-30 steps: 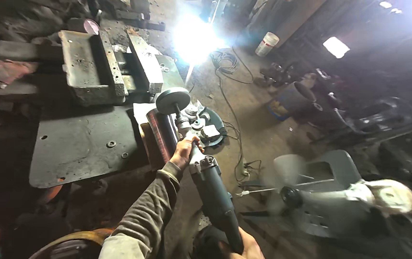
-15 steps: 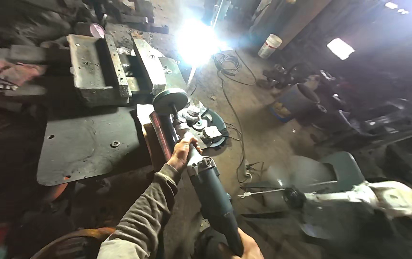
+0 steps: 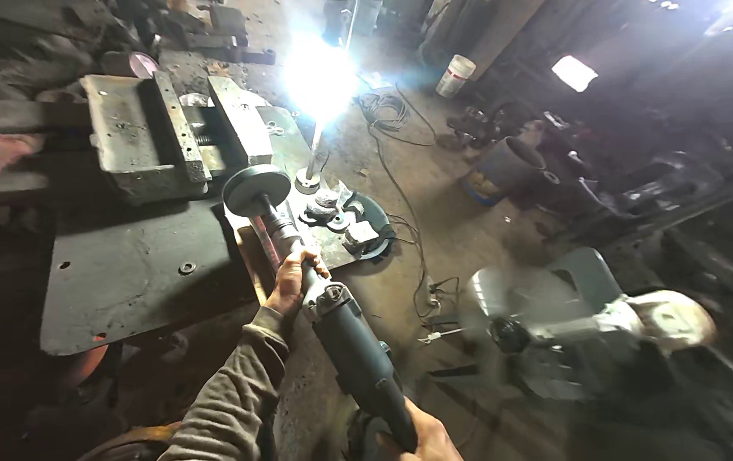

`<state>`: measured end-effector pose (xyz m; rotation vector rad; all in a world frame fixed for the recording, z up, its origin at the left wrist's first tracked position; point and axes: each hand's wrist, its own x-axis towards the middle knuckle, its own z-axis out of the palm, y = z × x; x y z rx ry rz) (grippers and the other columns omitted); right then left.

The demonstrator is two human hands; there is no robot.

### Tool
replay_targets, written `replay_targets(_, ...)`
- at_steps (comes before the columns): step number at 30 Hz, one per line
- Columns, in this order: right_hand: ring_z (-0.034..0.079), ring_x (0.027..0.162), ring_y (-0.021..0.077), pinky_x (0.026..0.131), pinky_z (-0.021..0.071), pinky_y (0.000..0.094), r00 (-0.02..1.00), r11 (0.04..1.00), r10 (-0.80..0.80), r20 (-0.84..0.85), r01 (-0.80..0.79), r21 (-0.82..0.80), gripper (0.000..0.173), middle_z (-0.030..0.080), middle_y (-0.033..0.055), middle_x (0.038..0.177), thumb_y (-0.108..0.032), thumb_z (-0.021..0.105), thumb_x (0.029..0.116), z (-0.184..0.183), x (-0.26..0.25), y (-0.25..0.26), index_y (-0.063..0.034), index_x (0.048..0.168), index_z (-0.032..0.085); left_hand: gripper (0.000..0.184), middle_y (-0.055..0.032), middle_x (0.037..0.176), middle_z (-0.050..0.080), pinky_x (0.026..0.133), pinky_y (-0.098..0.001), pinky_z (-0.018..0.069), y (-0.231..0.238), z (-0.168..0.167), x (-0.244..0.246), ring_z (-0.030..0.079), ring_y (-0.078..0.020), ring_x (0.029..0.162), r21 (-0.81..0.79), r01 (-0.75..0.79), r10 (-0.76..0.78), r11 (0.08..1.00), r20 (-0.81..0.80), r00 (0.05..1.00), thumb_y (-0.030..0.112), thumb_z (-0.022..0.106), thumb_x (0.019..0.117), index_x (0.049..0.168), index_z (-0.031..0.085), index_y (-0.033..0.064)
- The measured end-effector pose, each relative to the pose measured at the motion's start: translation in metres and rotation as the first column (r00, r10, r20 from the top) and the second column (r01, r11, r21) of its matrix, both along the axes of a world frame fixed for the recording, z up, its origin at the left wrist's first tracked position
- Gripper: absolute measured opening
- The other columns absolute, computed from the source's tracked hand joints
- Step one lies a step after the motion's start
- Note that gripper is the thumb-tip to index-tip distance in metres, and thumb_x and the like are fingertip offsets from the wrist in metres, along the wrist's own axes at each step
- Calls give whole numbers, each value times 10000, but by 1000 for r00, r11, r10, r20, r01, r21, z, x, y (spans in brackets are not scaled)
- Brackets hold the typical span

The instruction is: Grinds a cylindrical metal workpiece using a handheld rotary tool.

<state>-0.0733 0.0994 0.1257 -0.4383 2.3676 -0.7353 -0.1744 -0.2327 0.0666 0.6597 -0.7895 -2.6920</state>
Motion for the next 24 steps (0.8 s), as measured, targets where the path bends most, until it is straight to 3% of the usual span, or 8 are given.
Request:
replay_targets(7,732,976,182,936,590,459,997,995,-80,15,81,-59,509,763,87,1019,-343,823,849,-5,-8,8,-34,1229,683,150,-62,672,569,575,-368,582,16,1,-35,605,-194,561,15,70,-72,997,123,990,153,514,1015,899,559,70)
replay_targets(11,734,912,163,895,603,437,989,985,-128,71,135,-108,449,761,74,977,-313,828,847,-7,-15,11,-41,1180,697,119,-87,684,592,570,-381,588,25,-4,-54,621,-213,567,-11,89,-86,996,190,978,135,562,995,926,573,39)
replay_targets(14,719,728,177,749,631,430,979,968,-152,136,175,-180,411,749,74,894,-280,835,851,-13,-20,17,-41,1154,695,122,-102,673,601,541,-382,589,31,-7,-65,622,-216,543,5,81,-79,997,244,967,124,608,967,903,577,25)
replay_targets(17,697,657,180,682,628,422,973,957,-161,165,195,-216,390,739,73,856,-264,836,855,-18,-23,20,-37,1139,694,142,-104,667,608,542,-379,594,33,-10,-69,633,-218,546,-7,93,-88,996,254,963,134,606,973,899,578,16)
replay_targets(24,731,803,163,816,624,429,984,979,-129,123,146,-144,433,756,63,927,-308,835,850,-10,-20,17,-56,1172,695,101,-87,679,582,560,-378,585,26,-2,-52,620,-212,560,-14,78,-74,997,187,980,135,581,979,941,564,43)
